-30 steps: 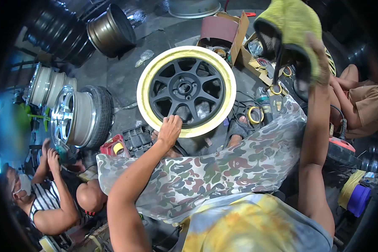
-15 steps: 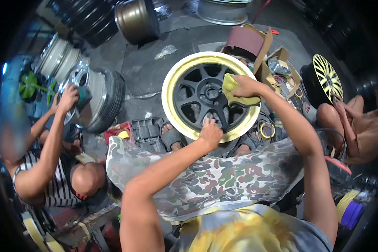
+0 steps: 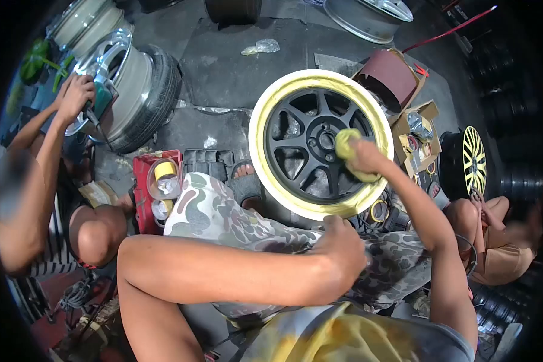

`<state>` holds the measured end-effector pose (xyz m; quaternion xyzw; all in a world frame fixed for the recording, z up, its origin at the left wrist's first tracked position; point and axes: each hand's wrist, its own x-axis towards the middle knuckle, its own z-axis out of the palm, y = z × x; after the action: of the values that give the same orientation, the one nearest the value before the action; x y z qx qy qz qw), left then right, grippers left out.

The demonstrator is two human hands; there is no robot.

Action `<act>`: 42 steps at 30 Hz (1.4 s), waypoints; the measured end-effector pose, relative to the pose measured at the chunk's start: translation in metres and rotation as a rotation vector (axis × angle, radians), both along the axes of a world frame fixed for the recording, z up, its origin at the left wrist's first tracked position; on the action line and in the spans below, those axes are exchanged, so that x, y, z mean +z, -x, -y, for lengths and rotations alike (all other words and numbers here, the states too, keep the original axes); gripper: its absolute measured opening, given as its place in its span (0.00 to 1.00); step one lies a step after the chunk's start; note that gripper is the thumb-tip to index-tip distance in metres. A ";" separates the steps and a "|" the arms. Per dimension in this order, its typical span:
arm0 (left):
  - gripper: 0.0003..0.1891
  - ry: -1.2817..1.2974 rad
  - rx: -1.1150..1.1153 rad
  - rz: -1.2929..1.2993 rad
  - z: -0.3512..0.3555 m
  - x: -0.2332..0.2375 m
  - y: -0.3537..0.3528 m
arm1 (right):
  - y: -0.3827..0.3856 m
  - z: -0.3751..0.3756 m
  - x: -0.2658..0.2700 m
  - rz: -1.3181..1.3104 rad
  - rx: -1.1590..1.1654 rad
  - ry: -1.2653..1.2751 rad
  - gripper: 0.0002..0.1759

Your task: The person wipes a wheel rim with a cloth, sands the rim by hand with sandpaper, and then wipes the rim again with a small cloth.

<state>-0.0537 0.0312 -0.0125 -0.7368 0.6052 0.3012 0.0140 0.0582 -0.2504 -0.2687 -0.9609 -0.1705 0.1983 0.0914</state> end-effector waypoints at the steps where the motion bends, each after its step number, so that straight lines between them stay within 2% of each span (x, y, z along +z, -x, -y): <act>1: 0.14 0.047 -0.010 -0.004 -0.003 0.000 0.001 | -0.017 0.004 0.007 0.028 -0.037 0.086 0.26; 2: 0.14 0.050 -0.013 -0.006 -0.004 0.000 0.002 | -0.032 -0.027 0.032 0.067 -0.207 0.142 0.23; 4: 0.14 0.156 0.000 0.105 -0.005 0.002 0.007 | -0.052 -0.068 0.010 0.242 -0.340 0.263 0.23; 5: 0.14 0.158 0.002 0.106 -0.003 0.002 0.009 | -0.057 -0.085 -0.015 0.228 -0.288 0.284 0.24; 6: 0.14 0.115 0.006 0.097 0.001 0.002 0.011 | -0.043 -0.119 -0.014 0.339 -0.181 0.278 0.22; 7: 0.14 0.075 0.015 0.086 0.002 0.001 0.011 | -0.028 -0.153 -0.005 0.323 -0.210 0.236 0.23; 9: 0.14 0.115 -0.006 0.091 -0.010 0.005 0.009 | 0.000 -0.162 0.021 0.103 -0.242 0.024 0.27; 10: 0.14 0.155 0.010 0.100 -0.014 0.004 0.010 | 0.016 -0.150 0.034 0.016 -0.200 0.016 0.28; 11: 0.15 0.195 0.025 0.115 -0.016 0.004 0.010 | 0.025 -0.127 0.043 -0.065 -0.161 0.009 0.29; 13: 0.16 0.150 0.005 0.087 -0.017 0.009 0.007 | 0.021 -0.047 0.031 -0.162 0.078 -0.073 0.28; 14: 0.16 0.099 -0.021 0.057 -0.017 0.010 0.008 | 0.008 -0.045 0.070 -0.600 -0.155 -0.293 0.24; 15: 0.16 0.101 -0.031 0.057 -0.016 0.010 0.008 | 0.005 -0.040 0.082 -0.690 -0.306 -0.368 0.21; 17: 0.17 0.045 -0.114 0.055 -0.013 0.007 0.010 | 0.003 -0.051 0.074 -0.320 -0.315 -0.619 0.19; 18: 0.17 0.043 -0.109 0.048 -0.008 0.005 0.015 | -0.002 -0.072 0.081 -0.237 -0.326 -0.577 0.19; 19: 0.17 0.012 -0.113 0.023 -0.003 0.005 0.018 | -0.011 -0.087 0.066 -0.220 -0.216 -0.675 0.21; 21: 0.17 -0.028 -0.116 -0.013 0.004 0.003 0.026 | -0.031 -0.119 0.032 0.001 0.041 -0.258 0.27; 22: 0.17 -0.033 -0.095 0.012 0.006 0.005 0.028 | -0.049 -0.148 0.041 -0.135 -0.074 -0.139 0.26; 23: 0.17 -0.036 -0.074 0.041 0.006 0.008 0.028 | -0.073 -0.167 0.023 -0.126 -0.137 -0.048 0.23; 25: 0.18 -0.001 -0.122 -0.005 0.003 0.012 0.021 | -0.101 -0.212 0.016 -0.077 -0.380 -0.063 0.22; 26: 0.18 -0.015 -0.109 0.018 0.003 0.013 0.021 | -0.104 -0.232 0.024 -0.130 -0.435 -0.062 0.21; 27: 0.19 -0.027 -0.096 0.043 0.003 0.014 0.021 | -0.107 -0.245 0.010 -0.149 -0.455 -0.076 0.22; 29: 0.19 0.034 -0.103 0.072 -0.004 0.010 0.022 | -0.088 -0.233 -0.011 -0.136 -0.571 -0.296 0.23; 31: 0.18 0.098 -0.082 0.119 -0.007 0.009 0.018 | -0.057 -0.187 -0.026 -0.037 -0.249 -0.449 0.23; 33: 0.17 0.042 -0.089 0.018 -0.010 0.011 0.020 | -0.034 -0.157 0.033 -0.357 -0.085 -0.563 0.22; 35: 0.17 0.073 -0.090 0.043 -0.020 0.011 0.021 | -0.025 -0.131 0.065 -0.745 0.028 -0.496 0.21; 37: 0.17 0.062 -0.015 -0.008 -0.029 0.016 0.018 | -0.039 -0.104 0.074 -0.531 -0.159 -0.535 0.21; 39: 0.17 0.079 -0.004 0.027 -0.031 0.008 0.027 | -0.072 -0.080 0.050 -0.301 -0.502 -0.860 0.20; 41: 0.17 0.031 0.006 0.031 -0.031 0.007 0.027 | -0.107 -0.076 0.037 0.097 -0.206 -0.114 0.23; 42: 0.17 0.025 0.002 0.033 -0.032 0.008 0.025 | -0.118 -0.084 0.025 0.009 -0.104 -0.004 0.26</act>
<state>-0.0788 0.0629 -0.0045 -0.7423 0.6079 0.2814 0.0142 0.1757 -0.1666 -0.2433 -0.9691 -0.1209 0.1889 0.1026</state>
